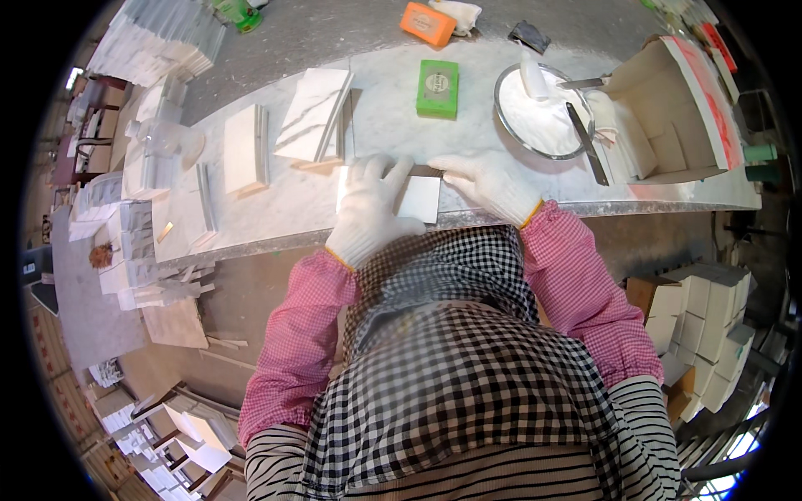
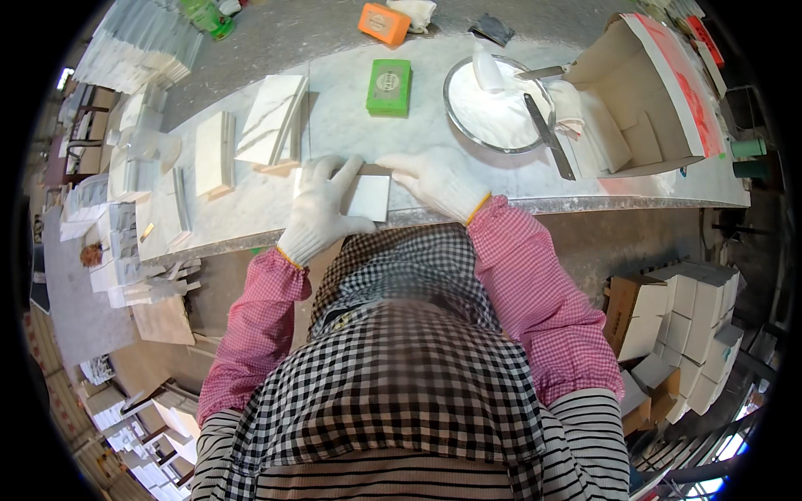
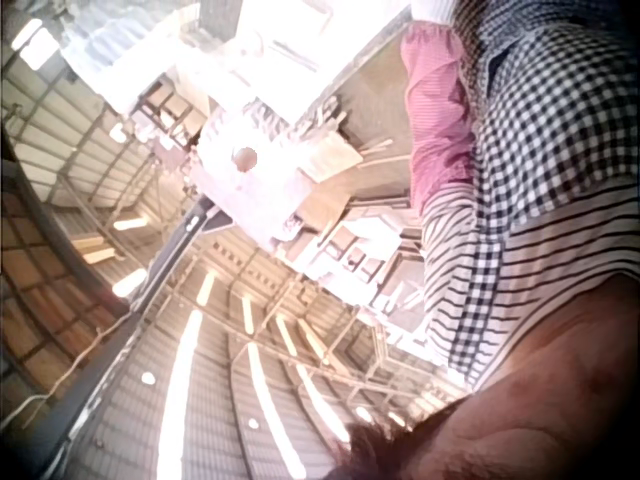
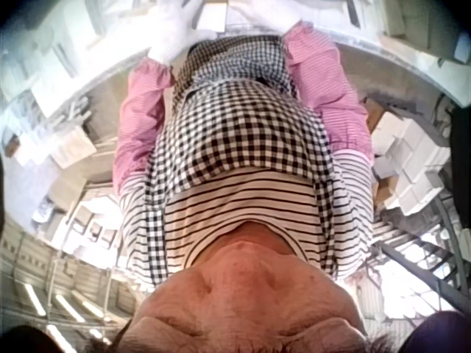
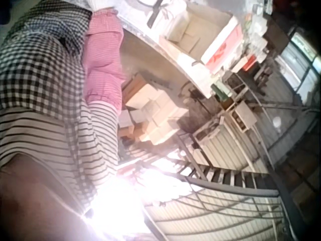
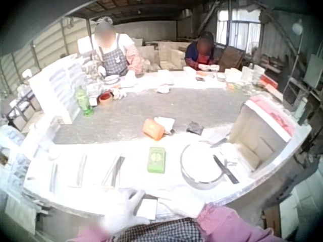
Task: The person repeatedly picks up small rectangular tiles, applies a white paste to one face using a metal spatula, and places the tiles on a metal worktable. The person also uses a green plastic scraper to wipe the table surface between tiles.
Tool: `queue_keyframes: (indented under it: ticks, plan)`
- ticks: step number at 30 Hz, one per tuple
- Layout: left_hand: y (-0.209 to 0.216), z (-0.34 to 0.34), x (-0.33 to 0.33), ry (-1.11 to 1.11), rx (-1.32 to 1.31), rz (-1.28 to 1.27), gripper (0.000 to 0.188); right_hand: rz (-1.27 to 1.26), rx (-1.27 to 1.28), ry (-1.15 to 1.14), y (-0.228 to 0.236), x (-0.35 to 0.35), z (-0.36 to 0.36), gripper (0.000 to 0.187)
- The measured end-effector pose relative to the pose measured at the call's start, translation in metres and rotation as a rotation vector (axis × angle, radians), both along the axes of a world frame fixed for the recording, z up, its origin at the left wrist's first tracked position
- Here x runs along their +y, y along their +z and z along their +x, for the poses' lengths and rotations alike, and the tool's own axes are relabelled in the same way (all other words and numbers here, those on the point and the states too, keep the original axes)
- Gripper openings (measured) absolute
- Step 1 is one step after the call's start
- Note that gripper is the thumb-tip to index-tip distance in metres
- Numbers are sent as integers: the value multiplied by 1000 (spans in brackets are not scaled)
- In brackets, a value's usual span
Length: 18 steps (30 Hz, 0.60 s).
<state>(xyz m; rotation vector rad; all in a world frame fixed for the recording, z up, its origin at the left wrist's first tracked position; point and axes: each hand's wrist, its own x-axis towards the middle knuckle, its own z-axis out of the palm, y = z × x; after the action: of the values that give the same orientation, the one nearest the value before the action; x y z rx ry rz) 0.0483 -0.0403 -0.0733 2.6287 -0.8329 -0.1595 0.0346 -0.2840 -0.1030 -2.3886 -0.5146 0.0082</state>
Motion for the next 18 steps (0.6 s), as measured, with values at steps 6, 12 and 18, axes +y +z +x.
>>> queue_keyframes:
  ticks: [6,12,18]
  plan:
    - [-2,0,1,-2,-20,-21,95,15,-51,-17,8,2,-6,29]
    - [0,-2,3,-16,-25,-28,92,35,19,-45,13,7,-20,29]
    - [0,0,2,-2,-3,-12,94,143,1,-30,9,9,-25,32]
